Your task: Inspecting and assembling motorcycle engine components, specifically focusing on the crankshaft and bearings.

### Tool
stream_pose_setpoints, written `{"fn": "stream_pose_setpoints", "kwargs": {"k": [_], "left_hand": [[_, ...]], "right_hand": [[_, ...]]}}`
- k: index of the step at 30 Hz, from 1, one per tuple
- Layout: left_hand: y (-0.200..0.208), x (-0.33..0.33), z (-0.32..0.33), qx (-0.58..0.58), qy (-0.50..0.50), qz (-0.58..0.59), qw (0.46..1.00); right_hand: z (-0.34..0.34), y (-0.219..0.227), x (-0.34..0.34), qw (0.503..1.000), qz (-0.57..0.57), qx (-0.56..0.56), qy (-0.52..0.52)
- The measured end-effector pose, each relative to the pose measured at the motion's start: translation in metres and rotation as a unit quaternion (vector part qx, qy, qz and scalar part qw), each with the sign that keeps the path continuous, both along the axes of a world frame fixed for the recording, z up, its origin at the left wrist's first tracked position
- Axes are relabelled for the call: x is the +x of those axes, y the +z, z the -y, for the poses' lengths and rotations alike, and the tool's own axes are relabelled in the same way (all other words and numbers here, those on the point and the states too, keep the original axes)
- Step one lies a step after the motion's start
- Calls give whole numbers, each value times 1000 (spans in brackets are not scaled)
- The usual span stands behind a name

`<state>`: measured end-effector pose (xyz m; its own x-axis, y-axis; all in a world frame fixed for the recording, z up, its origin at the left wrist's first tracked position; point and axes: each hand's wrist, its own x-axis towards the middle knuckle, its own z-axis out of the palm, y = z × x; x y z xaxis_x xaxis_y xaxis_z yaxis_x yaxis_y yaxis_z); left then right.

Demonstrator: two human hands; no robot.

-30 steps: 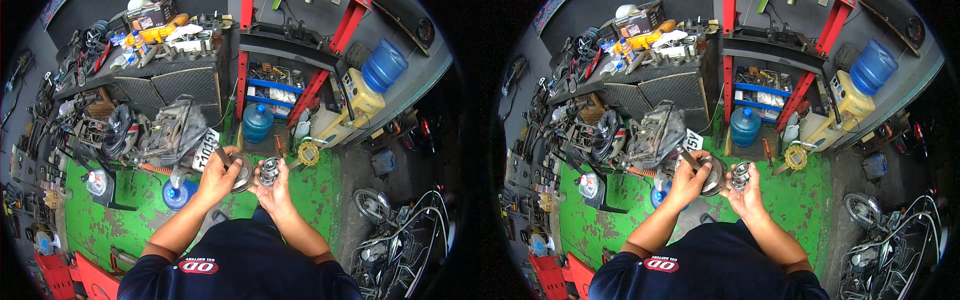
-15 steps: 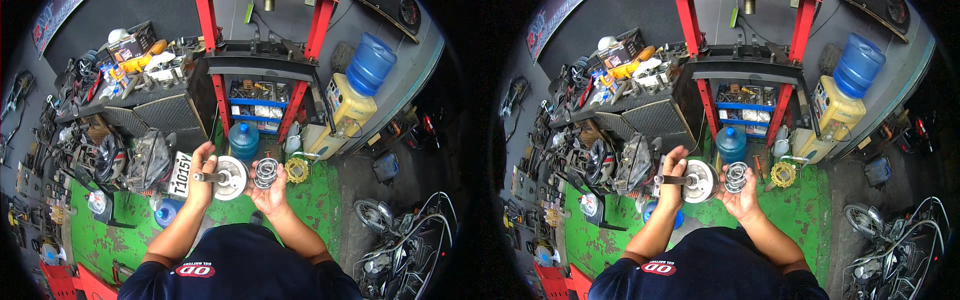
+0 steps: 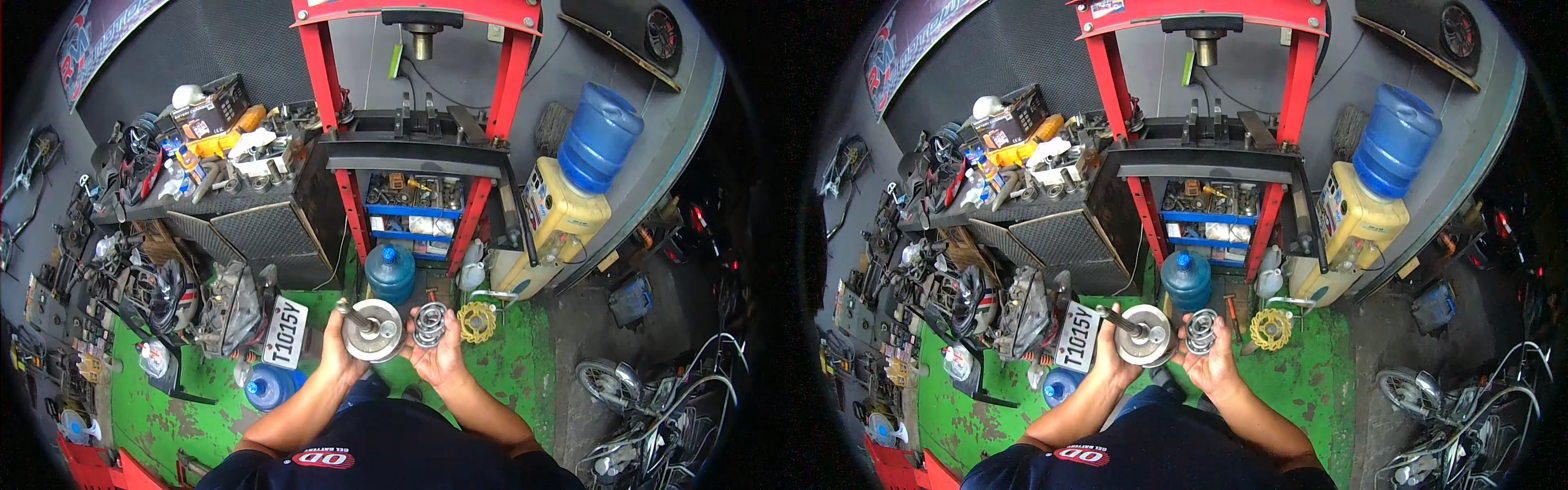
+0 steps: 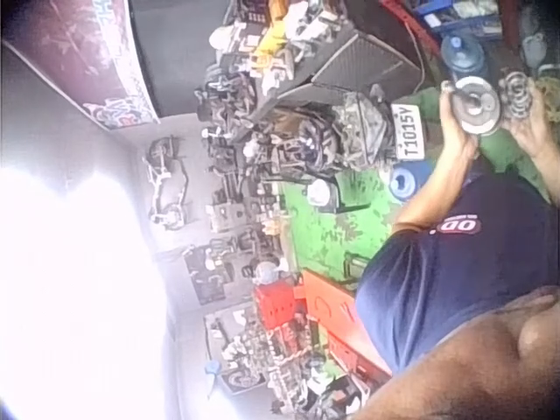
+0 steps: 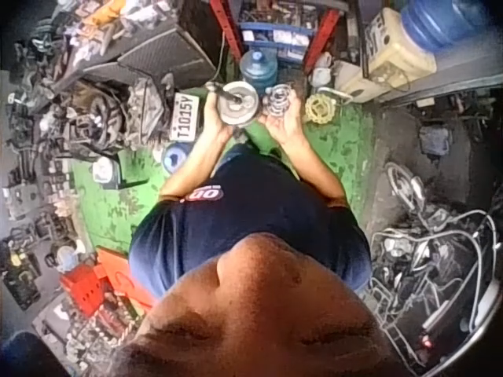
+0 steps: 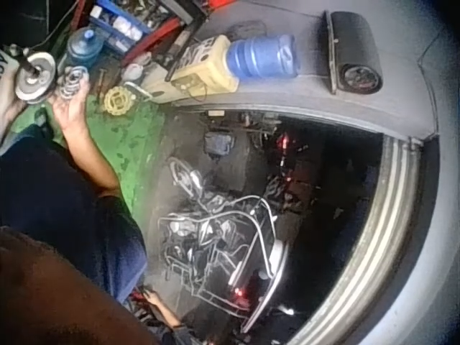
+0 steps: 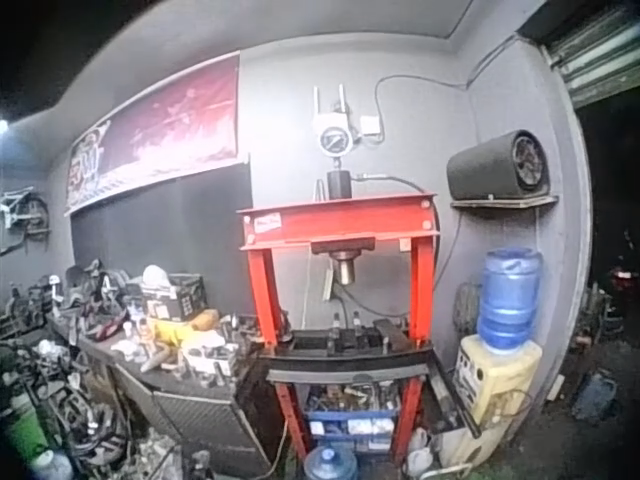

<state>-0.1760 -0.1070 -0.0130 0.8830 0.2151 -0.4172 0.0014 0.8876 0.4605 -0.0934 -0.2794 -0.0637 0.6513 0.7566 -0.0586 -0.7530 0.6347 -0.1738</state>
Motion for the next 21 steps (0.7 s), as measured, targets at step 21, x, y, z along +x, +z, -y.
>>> {"fn": "stream_pose_setpoints", "kwargs": {"k": [21], "left_hand": [[-34,135,-156,88,7,44,995]], "right_hand": [[-143,168,148,523,714,-411,-219]]}}
